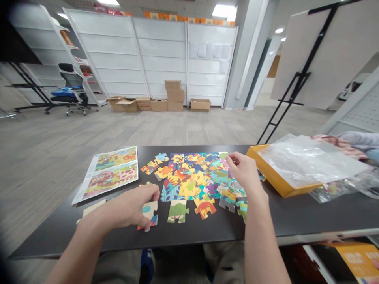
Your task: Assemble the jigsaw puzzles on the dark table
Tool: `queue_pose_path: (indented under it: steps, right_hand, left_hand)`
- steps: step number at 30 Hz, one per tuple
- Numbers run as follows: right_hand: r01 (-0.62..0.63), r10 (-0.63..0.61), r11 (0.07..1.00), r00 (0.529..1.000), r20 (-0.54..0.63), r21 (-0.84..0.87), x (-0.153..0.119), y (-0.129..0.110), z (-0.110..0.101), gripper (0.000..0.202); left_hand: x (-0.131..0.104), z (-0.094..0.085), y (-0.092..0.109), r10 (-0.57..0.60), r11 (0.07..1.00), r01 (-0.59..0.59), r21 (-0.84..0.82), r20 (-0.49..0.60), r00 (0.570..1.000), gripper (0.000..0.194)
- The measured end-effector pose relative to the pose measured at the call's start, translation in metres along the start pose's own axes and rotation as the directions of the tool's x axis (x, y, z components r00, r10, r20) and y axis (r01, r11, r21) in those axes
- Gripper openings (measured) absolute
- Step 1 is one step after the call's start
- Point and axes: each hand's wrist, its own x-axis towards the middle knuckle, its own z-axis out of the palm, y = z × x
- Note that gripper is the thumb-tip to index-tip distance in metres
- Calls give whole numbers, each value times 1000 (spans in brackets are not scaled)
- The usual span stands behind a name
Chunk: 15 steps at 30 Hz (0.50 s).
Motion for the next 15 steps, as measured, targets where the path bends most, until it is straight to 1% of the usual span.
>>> queue_pose_path:
  steps: [4,8,12,15]
  right_hand:
    - [-15,15,1000,1000,-20,14,0,1,-10,28]
    - [-21,22,1000,999,-38,21,-2,-1,-26,29]
    - [-48,48,998,999,-14,40,-8,-4,-41,29]
    - [-80,78,996,996,34,34,-14,-4,-50,27]
  left_hand:
    - [-1,0,-3,-41,999,41,-19,21,999,40]
    - [-2,-4,2,-60,998,60,11,38,997,40]
    - [0,-7,10,-92,995,89,43,60,994,40]
    - [3,-6,12,-110,991,105,80,56,992,42]
